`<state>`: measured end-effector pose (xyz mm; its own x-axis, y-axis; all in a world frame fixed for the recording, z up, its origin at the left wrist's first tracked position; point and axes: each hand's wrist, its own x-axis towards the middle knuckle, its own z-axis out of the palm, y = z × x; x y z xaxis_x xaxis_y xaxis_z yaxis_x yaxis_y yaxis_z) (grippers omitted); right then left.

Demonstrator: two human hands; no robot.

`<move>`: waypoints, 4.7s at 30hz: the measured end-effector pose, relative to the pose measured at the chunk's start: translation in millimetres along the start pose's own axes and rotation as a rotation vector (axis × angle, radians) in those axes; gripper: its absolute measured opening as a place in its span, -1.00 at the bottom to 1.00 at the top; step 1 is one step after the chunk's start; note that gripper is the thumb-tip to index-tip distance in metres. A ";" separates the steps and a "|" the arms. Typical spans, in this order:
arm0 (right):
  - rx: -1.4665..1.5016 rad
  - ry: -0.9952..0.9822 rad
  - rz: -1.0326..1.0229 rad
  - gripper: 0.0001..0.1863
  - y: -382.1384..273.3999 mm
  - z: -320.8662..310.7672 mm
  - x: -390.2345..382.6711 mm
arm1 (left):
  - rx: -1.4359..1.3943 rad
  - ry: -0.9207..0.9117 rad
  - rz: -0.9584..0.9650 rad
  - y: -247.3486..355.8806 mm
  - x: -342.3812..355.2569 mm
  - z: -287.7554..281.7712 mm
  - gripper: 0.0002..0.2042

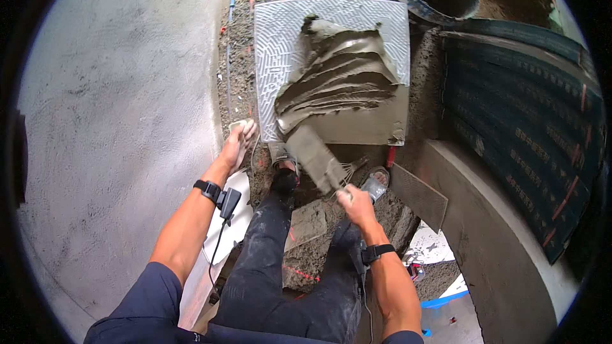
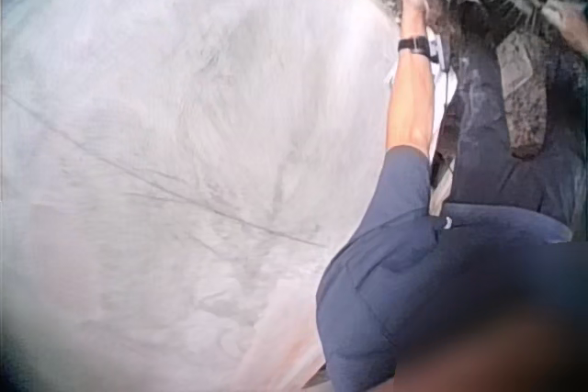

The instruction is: Applying mortar to the back of a floor tile using a trowel and preparing to install it.

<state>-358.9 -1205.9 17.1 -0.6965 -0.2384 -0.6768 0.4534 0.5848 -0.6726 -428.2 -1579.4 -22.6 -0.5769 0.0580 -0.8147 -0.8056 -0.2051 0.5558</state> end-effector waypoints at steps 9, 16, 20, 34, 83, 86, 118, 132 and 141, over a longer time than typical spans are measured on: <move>-0.219 -0.056 -0.016 -0.59 -29.6 66.4 34.7 | -0.059 -0.022 -0.041 29.1 17.7 8.1 -0.24; -0.382 -0.075 0.007 -0.60 -77.4 -7.9 10.4 | -0.028 0.194 -0.096 -18.9 -36.5 -80.6 -0.26; -0.153 0.016 0.014 -0.60 -105.7 -47.9 80.4 | 0.048 0.204 -0.151 -75.0 -75.9 -71.8 -0.36; -0.308 -0.198 0.029 -0.57 -161.3 65.3 77.1 | 0.013 0.205 -0.206 -137.8 -132.0 -62.1 -0.39; -1.085 -0.086 -0.204 -0.65 -137.0 -144.5 153.9 | -0.336 0.106 -0.183 -16.6 0.8 37.4 -0.22; -1.171 0.198 -0.318 -0.67 -150.4 -208.7 191.8 | -0.215 0.107 -0.158 0.6 -2.9 53.8 -0.20; -0.333 0.536 0.181 -0.60 10.6 -265.3 112.0 | 0.023 0.219 -0.183 -28.3 21.3 73.3 -0.14; -0.042 0.300 0.152 -0.55 4.4 -283.4 171.9 | 0.119 0.208 -0.324 -31.3 16.8 2.6 -0.20; 0.987 0.449 0.398 -0.62 -12.4 -222.1 140.5 | -0.178 0.079 -0.142 53.5 77.3 42.3 -0.28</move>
<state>-586.0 -1074.5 -3.2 -0.4517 0.2397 -0.8594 0.7848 -0.3514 -0.5105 -521.6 -1544.5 -48.8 -0.4412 0.0234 -0.8971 -0.8375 -0.3699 0.4022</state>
